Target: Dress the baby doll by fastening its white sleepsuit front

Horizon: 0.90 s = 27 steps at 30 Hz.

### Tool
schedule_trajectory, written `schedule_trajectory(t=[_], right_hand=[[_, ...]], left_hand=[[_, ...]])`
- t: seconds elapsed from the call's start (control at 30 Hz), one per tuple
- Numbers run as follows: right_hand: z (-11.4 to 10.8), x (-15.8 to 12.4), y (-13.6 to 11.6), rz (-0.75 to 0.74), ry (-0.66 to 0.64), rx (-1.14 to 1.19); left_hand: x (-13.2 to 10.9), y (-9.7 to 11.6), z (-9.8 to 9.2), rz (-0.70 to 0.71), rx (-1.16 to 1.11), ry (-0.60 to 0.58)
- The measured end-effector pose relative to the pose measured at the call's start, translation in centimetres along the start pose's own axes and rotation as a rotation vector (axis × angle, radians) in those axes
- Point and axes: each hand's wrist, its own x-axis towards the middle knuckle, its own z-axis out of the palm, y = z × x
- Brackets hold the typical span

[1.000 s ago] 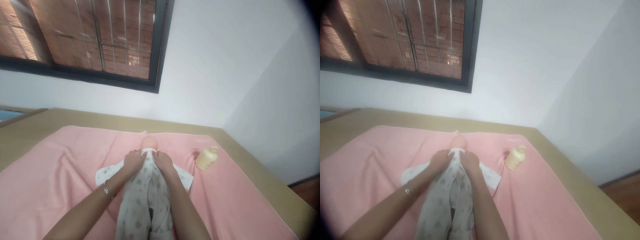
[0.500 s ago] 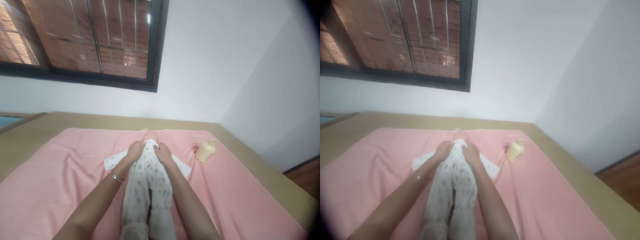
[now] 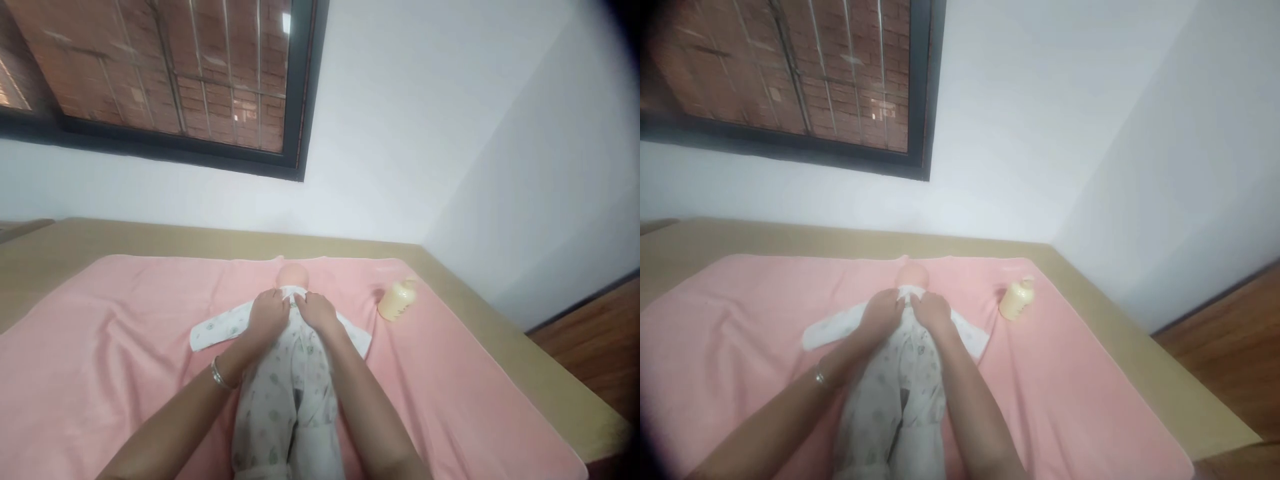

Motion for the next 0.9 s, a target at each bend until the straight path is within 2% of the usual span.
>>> schedule_trajectory(t=[0.1,0.17,0.23,0.33,0.4,0.47,0.6,0.9], right_hand=[[0.0,-0.2,-0.5,-0.050,0.030,-0.050],[0.0,-0.4,-0.8,-0.104,0.065,-0.090],[0.0,-0.3,-0.8,-0.100,0.058,-0.093],[0.0,0.6,0.0,-0.013,-0.054,-0.013],[0.2,1.3,0.6,0.009,-0.122,0.053],[0.5,1.5,0.9,0.000,-0.108,0.064],[1.1,1.0,0.6,-0.013,0.050,-0.045],[1.3,1.0,0.1,-0.029,0.113,-0.059]], left_hand=[[1.0,-1.6,0.2,-0.152,-0.143,-0.139],[1.1,-2.0,0.3,-0.188,-0.163,-0.167],[0.7,-1.7,0.3,-0.114,-0.099,-0.108],[-0.3,-0.4,0.6,0.065,0.059,0.013],[-0.7,0.3,0.9,0.131,0.109,0.071],[-0.9,0.4,1.1,0.124,0.092,0.118],[-0.5,-0.2,1.3,0.100,0.034,0.144],[-0.2,-0.8,1.9,0.085,0.020,0.155]])
